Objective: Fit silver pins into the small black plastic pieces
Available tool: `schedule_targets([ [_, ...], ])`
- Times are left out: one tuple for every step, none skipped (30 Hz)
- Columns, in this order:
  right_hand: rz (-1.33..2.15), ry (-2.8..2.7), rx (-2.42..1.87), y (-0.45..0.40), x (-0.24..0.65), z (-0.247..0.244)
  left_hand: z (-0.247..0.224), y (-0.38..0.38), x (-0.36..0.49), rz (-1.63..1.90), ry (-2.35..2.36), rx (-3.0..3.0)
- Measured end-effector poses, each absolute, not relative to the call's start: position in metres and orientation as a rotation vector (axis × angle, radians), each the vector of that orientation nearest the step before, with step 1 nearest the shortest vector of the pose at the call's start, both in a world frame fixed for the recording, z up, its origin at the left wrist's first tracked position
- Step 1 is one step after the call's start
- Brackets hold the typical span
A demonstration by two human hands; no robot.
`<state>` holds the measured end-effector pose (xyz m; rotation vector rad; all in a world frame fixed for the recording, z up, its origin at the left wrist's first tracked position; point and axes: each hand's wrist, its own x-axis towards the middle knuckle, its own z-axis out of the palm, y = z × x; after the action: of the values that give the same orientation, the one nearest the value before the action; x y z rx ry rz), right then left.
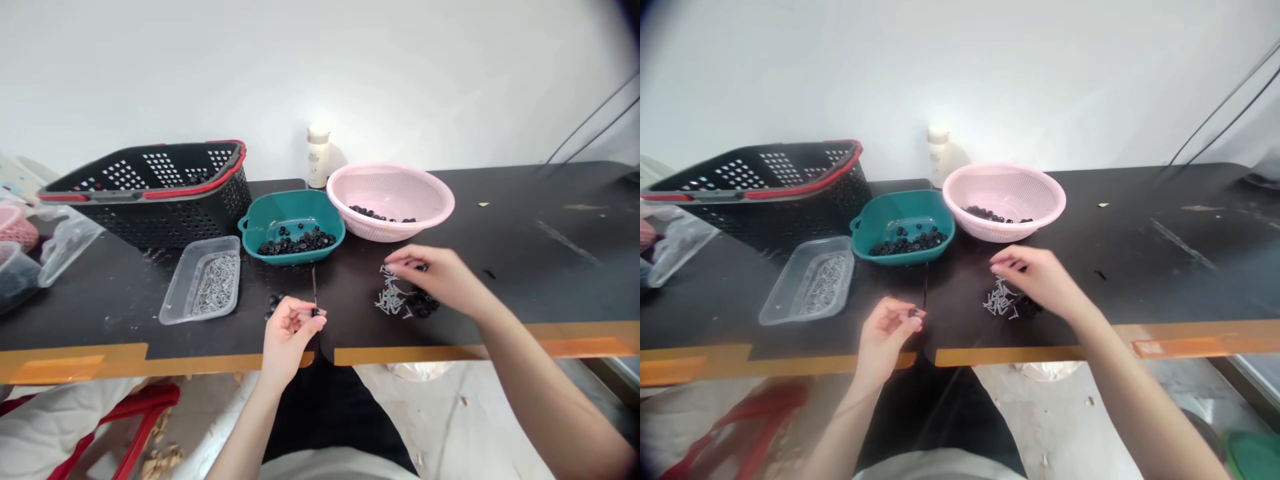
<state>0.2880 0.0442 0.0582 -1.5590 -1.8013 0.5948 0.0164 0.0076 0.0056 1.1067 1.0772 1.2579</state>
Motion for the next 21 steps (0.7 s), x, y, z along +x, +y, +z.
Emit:
schedule_targets([
  [0.449,-1.745,-1.689,0.05,0.305,0.058,0.006,0.008,0.016,1.264,1.066,1.112],
  [0.382,-1.74,-1.784,0.055,0.321,0.056,0.006,0.008,0.016,1.268,1.055,1.123],
  [0.36,-1.761,-1.844,0.06,0.334,0.054,0.006,0.008,0.015,1.272,1.044,1.137],
  [0.375,-1.796,-1.878,0.064,0.344,0.05,0.006,0.008,0.015,1.276,1.034,1.15],
  [0.411,-1.842,-1.894,0.067,0.352,0.047,0.005,0.008,0.015,1.277,1.029,1.161],
  [0.45,-1.884,-1.903,0.07,0.356,0.044,0.005,0.008,0.015,1.274,1.028,1.17],
  [0.49,-1.917,-1.909,0.072,0.357,0.041,0.005,0.008,0.015,1.269,1.034,1.174],
  [0.525,-1.938,-1.917,0.073,0.357,0.039,0.004,0.008,0.015,1.262,1.043,1.175],
  [0.558,-1.946,-1.929,0.075,0.356,0.037,0.003,0.008,0.015,1.254,1.053,1.172],
  [0.604,-1.942,-1.94,0.076,0.355,0.036,0.003,0.008,0.014,1.249,1.063,1.17],
  [0.661,-1.931,-1.949,0.078,0.354,0.036,0.002,0.008,0.014,1.247,1.069,1.168],
  [0.72,-1.917,-1.954,0.079,0.354,0.036,0.001,0.008,0.014,1.248,1.072,1.169],
  [0.773,-1.906,-1.954,0.081,0.354,0.037,0.001,0.008,0.014,1.246,1.073,1.17],
  [0.816,-1.9,-1.951,0.083,0.355,0.037,0.001,0.008,0.013,1.243,1.072,1.172],
  [0.845,-1.898,-1.945,0.085,0.357,0.038,0.002,0.008,0.013,1.24,1.069,1.171],
  [0.862,-1.903,-1.936,0.087,0.359,0.038,0.003,0.008,0.013,1.237,1.065,1.169],
  [0.873,-1.914,-1.927,0.089,0.361,0.038,0.004,0.008,0.013,1.231,1.062,1.167],
  [0.887,-1.928,-1.919,0.091,0.363,0.038,0.004,0.008,0.013,1.222,1.059,1.168],
  [0.899,-1.941,-1.912,0.092,0.364,0.038,0.004,0.008,0.013,1.212,1.055,1.173],
  [0.905,-1.952,-1.908,0.093,0.364,0.038,0.004,0.008,0.013,1.202,1.051,1.18],
  [0.903,-1.961,-1.907,0.093,0.364,0.039,0.004,0.008,0.013,1.192,1.047,1.189],
])
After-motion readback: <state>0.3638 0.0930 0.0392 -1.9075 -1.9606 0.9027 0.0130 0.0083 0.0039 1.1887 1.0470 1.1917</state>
